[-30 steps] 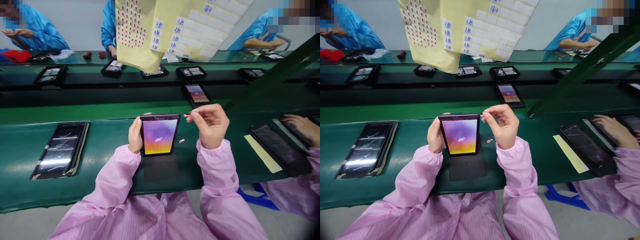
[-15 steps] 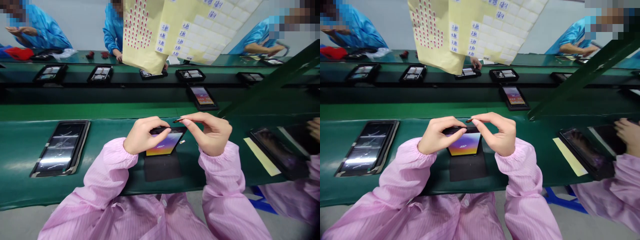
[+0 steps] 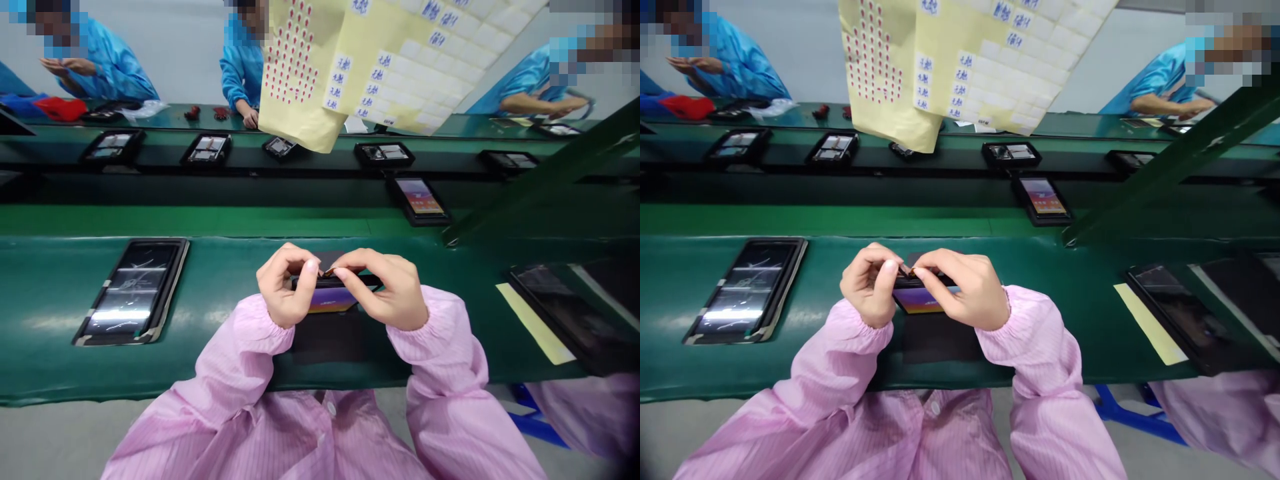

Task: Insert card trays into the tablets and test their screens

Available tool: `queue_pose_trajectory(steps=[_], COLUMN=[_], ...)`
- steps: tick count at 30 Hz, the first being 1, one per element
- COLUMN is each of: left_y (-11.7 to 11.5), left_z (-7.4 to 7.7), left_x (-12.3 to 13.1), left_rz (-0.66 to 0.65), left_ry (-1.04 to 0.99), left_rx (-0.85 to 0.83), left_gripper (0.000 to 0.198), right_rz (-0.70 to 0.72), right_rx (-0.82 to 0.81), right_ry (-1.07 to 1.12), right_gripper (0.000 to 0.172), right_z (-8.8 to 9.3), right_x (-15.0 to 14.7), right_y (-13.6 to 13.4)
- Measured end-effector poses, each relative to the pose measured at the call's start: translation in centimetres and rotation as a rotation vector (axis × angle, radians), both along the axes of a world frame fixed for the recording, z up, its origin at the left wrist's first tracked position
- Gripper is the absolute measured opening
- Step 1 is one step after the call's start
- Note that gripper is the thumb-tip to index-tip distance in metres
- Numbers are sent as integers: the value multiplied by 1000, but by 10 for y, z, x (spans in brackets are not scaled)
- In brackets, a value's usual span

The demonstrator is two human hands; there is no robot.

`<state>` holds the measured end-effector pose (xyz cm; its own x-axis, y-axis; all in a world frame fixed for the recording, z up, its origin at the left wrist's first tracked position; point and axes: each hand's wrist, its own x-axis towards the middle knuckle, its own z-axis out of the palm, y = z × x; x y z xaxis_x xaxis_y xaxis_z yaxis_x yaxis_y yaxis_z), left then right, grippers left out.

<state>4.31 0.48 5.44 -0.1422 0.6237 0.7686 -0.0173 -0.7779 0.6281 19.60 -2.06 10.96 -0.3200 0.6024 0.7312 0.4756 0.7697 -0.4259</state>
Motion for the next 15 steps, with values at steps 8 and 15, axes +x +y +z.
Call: queue_pose_trajectory(steps=[8, 15], left_y=[-2, -1], left_z=[-3, -3], left_x=[0, 0], left_rz=[-43, -50], left_ry=[-49, -55], left_rx=[-44, -30], left_gripper=[4, 4], right_rz=[-2, 9], right_rx=[19, 30], right_ry=[-85, -158], right_gripper=[10, 11], right_z=[0, 3], right_x=[2, 4], right_y=[-2, 0])
